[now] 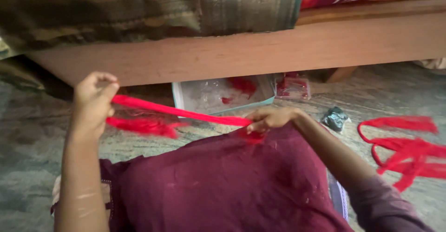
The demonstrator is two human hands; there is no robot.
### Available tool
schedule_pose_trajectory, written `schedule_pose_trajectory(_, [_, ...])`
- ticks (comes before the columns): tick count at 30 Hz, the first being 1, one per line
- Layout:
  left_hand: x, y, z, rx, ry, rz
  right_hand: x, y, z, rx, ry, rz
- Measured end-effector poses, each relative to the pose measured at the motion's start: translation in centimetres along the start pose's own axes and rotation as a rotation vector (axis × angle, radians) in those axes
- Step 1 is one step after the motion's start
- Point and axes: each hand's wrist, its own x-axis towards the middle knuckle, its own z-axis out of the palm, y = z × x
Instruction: The person sits on the floor and combs a length of red wool flat with a comb, folds and winds the wool around their hand, then threads a needle and pierces the wool to string it, finally picking up a small plastic packet. Scissors rest nearby on the cushion.
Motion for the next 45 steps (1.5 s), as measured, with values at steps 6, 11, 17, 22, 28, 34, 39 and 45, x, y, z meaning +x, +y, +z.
schedule_pose_trajectory(6, [4.6, -11.9, -0.1, 0.803, -0.235, -0.313, -4.7, -3.6, -4.6, -0.119, 0.052, 0.121])
schedule_pose_trajectory(11, [-1.7, 4.5, 13.2, 0.568, -0.427, -0.14, -6.0, -17.0, -5.5, -0.551, -0.007, -0.12])
schedule_pose_trajectory(17, [-5.8, 10.7, 19.5, -0.541, -0.677, -0.174, -4.6, -19.9, -10.7, -0.732, 0.179, -0.496])
schedule_pose_trajectory(22, [-3.5, 12.3, 19.1, -0.716, -0.484, -0.064, -4.6, -19.1, -8.6, -0.6, 0.646, -0.191])
schedule_pose_trajectory(28, [1.1, 14.3, 18.7, -0.923, -0.381, -0.083, -3.6, -14.6, -0.6, 0.36, 0.97, -0.99])
schedule_pose_trajectory(34, [2.3, 11.5, 18.6, -1.108, -0.372, -0.157, -1.6, -11.3, 1.9, 0.38, 0.612, -0.605])
schedule_pose_trajectory(39, [1.7, 5.0, 13.0, -1.225, -0.372, -0.211, -3.5, 1.9, 3.1, 0.623, 0.495, -0.427])
schedule_pose_trajectory(45, [-7.2, -9.8, 12.9, -1.07, -0.167, -0.581, -11.7, 11.6, 4.8, 0.479, 0.645, -0.055])
